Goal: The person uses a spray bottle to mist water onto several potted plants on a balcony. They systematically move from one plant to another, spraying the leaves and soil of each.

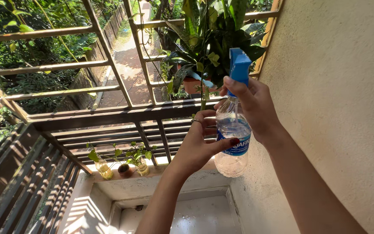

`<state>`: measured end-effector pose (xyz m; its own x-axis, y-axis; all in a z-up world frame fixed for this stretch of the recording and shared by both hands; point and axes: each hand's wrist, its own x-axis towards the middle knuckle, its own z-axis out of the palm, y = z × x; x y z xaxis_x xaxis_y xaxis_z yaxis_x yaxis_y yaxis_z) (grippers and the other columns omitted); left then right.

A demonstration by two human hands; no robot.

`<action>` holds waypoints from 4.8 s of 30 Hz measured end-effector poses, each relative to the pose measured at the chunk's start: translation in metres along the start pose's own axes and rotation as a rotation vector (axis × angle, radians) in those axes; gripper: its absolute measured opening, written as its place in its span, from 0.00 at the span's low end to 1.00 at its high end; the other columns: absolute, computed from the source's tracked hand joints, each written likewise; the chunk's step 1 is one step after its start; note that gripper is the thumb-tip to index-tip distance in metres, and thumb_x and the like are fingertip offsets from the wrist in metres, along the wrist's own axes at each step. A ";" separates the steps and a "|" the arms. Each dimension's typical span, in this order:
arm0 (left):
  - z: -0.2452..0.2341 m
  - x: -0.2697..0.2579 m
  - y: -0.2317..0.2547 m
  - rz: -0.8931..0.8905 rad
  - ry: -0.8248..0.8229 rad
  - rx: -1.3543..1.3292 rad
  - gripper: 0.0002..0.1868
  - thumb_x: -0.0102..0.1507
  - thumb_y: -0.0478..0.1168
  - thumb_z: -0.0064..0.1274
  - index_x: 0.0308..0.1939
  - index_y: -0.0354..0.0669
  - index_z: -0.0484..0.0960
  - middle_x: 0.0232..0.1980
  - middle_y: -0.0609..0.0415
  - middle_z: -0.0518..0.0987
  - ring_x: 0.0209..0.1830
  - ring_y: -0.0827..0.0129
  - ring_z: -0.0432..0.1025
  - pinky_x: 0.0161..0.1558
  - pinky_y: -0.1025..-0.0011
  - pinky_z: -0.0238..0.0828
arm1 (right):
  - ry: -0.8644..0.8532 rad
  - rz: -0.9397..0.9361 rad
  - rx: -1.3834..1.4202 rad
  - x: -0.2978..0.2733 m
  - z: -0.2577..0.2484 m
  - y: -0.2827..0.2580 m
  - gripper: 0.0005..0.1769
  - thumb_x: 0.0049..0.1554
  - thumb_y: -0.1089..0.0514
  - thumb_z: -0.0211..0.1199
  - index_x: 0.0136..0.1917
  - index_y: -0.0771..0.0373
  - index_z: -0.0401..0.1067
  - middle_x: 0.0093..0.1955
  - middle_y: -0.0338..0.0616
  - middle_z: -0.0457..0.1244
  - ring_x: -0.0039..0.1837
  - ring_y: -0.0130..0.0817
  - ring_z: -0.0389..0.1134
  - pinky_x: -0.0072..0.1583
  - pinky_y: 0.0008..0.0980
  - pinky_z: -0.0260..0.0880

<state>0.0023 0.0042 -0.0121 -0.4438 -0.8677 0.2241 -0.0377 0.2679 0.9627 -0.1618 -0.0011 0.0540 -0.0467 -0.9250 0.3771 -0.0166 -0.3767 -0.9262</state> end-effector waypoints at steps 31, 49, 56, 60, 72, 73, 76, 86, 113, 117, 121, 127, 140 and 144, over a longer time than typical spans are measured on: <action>-0.013 0.010 -0.022 0.090 -0.004 -0.097 0.58 0.51 0.50 0.71 0.74 0.35 0.49 0.62 0.41 0.73 0.64 0.56 0.73 0.62 0.63 0.71 | -0.012 -0.057 -0.075 0.010 0.028 0.015 0.29 0.53 0.34 0.69 0.49 0.61 0.71 0.41 0.38 0.65 0.41 0.27 0.71 0.46 0.29 0.73; -0.016 -0.010 -0.005 0.011 0.059 0.074 0.60 0.47 0.53 0.72 0.75 0.39 0.54 0.63 0.43 0.76 0.64 0.59 0.75 0.60 0.63 0.71 | -0.050 -0.034 -0.134 0.001 0.033 0.008 0.28 0.51 0.35 0.68 0.50 0.62 0.75 0.36 0.38 0.65 0.35 0.22 0.67 0.38 0.24 0.67; -0.009 0.003 -0.004 0.027 -0.009 0.046 0.63 0.48 0.52 0.72 0.75 0.33 0.48 0.61 0.39 0.77 0.60 0.57 0.78 0.56 0.64 0.75 | -0.040 -0.031 -0.023 0.003 0.020 0.005 0.26 0.51 0.36 0.67 0.49 0.59 0.73 0.40 0.38 0.66 0.38 0.24 0.72 0.44 0.27 0.76; 0.002 0.011 0.000 0.040 -0.028 0.048 0.62 0.49 0.51 0.70 0.76 0.31 0.48 0.59 0.39 0.78 0.58 0.58 0.79 0.54 0.64 0.76 | -0.009 -0.042 -0.082 0.008 0.001 0.013 0.27 0.56 0.37 0.68 0.47 0.64 0.71 0.40 0.42 0.63 0.39 0.25 0.69 0.45 0.30 0.72; 0.036 0.028 0.003 0.125 -0.115 -0.014 0.61 0.51 0.51 0.69 0.77 0.30 0.47 0.61 0.37 0.76 0.59 0.57 0.78 0.55 0.64 0.76 | 0.018 0.004 -0.061 0.002 -0.034 0.000 0.28 0.53 0.37 0.66 0.49 0.64 0.71 0.43 0.42 0.66 0.44 0.33 0.74 0.50 0.35 0.78; 0.037 0.029 0.003 0.134 -0.116 -0.026 0.61 0.52 0.51 0.69 0.77 0.30 0.47 0.62 0.37 0.76 0.59 0.57 0.78 0.55 0.64 0.76 | 0.016 -0.019 -0.072 0.002 -0.035 0.000 0.27 0.53 0.37 0.66 0.51 0.62 0.72 0.43 0.40 0.65 0.44 0.31 0.74 0.49 0.34 0.78; 0.038 0.032 0.004 0.091 -0.114 0.045 0.62 0.51 0.51 0.69 0.78 0.34 0.45 0.64 0.37 0.72 0.60 0.57 0.76 0.55 0.62 0.75 | 0.011 -0.048 -0.092 0.002 -0.038 0.002 0.25 0.53 0.37 0.65 0.52 0.58 0.73 0.41 0.36 0.65 0.42 0.26 0.74 0.48 0.30 0.79; 0.011 0.029 0.006 0.096 -0.095 0.060 0.63 0.49 0.53 0.70 0.77 0.34 0.47 0.63 0.38 0.74 0.59 0.57 0.78 0.55 0.61 0.75 | 0.029 -0.073 -0.133 0.010 -0.014 0.004 0.24 0.51 0.34 0.65 0.49 0.52 0.72 0.38 0.31 0.63 0.39 0.20 0.67 0.42 0.26 0.70; -0.056 -0.009 0.006 -0.044 0.059 0.199 0.64 0.49 0.53 0.70 0.78 0.38 0.45 0.62 0.44 0.76 0.58 0.60 0.78 0.54 0.63 0.76 | -0.121 -0.092 -0.154 0.023 0.066 0.010 0.29 0.52 0.32 0.67 0.47 0.60 0.76 0.36 0.35 0.62 0.35 0.20 0.62 0.38 0.24 0.61; -0.060 -0.010 0.006 -0.029 0.045 0.183 0.63 0.49 0.53 0.70 0.77 0.36 0.47 0.63 0.43 0.76 0.60 0.60 0.78 0.54 0.63 0.76 | -0.137 -0.139 -0.098 0.021 0.069 0.010 0.28 0.51 0.31 0.67 0.49 0.56 0.74 0.37 0.31 0.63 0.37 0.16 0.64 0.39 0.21 0.65; -0.056 -0.012 0.006 -0.057 0.068 0.209 0.65 0.48 0.53 0.70 0.77 0.37 0.43 0.65 0.43 0.73 0.62 0.60 0.76 0.54 0.62 0.76 | -0.141 -0.071 -0.125 0.019 0.065 0.013 0.28 0.52 0.32 0.67 0.47 0.59 0.75 0.34 0.33 0.60 0.34 0.19 0.59 0.37 0.23 0.58; -0.045 -0.009 0.007 -0.069 0.044 0.227 0.64 0.47 0.54 0.71 0.77 0.38 0.48 0.63 0.44 0.76 0.62 0.60 0.76 0.54 0.61 0.75 | -0.161 -0.148 -0.033 0.016 0.052 0.017 0.28 0.54 0.32 0.68 0.48 0.58 0.75 0.40 0.31 0.66 0.41 0.16 0.67 0.44 0.21 0.67; -0.004 0.014 0.002 -0.034 -0.048 0.151 0.63 0.48 0.52 0.72 0.77 0.35 0.47 0.60 0.42 0.77 0.56 0.61 0.79 0.52 0.64 0.78 | -0.022 -0.066 -0.123 0.004 0.006 0.011 0.26 0.51 0.33 0.67 0.48 0.57 0.76 0.36 0.32 0.65 0.38 0.19 0.67 0.40 0.23 0.67; 0.004 0.019 0.003 0.035 -0.086 0.116 0.64 0.48 0.51 0.71 0.78 0.33 0.47 0.57 0.41 0.80 0.54 0.63 0.80 0.51 0.65 0.77 | -0.041 -0.024 0.002 0.004 -0.010 0.019 0.28 0.53 0.35 0.70 0.46 0.63 0.75 0.37 0.38 0.67 0.39 0.23 0.68 0.43 0.28 0.70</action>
<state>-0.0097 -0.0096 -0.0060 -0.5213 -0.8192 0.2391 -0.1217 0.3487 0.9293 -0.1720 -0.0112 0.0381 -0.0058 -0.9171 0.3986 -0.0155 -0.3984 -0.9171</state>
